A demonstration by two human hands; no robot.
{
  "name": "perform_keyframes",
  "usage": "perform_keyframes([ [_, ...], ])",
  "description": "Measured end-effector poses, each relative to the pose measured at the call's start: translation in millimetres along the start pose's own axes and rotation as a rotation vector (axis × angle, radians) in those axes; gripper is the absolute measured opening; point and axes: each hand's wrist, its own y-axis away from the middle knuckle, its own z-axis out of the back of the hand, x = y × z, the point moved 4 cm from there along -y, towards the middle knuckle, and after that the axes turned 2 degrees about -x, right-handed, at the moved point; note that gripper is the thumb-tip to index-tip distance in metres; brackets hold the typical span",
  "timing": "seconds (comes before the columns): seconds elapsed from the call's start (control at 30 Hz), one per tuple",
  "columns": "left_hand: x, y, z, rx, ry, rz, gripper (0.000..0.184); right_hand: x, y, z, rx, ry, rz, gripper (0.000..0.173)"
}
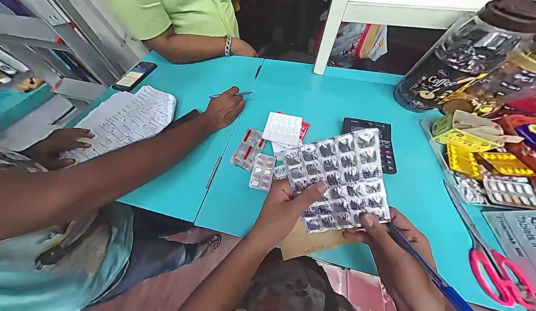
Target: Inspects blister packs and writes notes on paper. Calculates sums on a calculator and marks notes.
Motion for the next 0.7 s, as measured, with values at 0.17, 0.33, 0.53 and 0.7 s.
perform_keyframes([
  [0.17, -8, -4, -3, 0.050, -0.099, -0.134, 0.012, -1, -3, -1, 0.004, -0.037, 0.023, 0.007],
  [0.33, -12, -7, -5, 0.104, -0.153, -0.248, 0.012, 0, -7, -3, 0.006, -0.049, 0.046, 0.009],
  [0.53, -7, -15, -4, 0.198, -0.235, -0.313, 0.013, -13, -8, 18, 0.011, 0.191, 0.214, 0.017],
  [0.7, 7, -29, 2, 0.171, -0.295, -0.269, 0.013, -32, 6, 43, -0.011, 0.251, 0.154, 0.049],
])
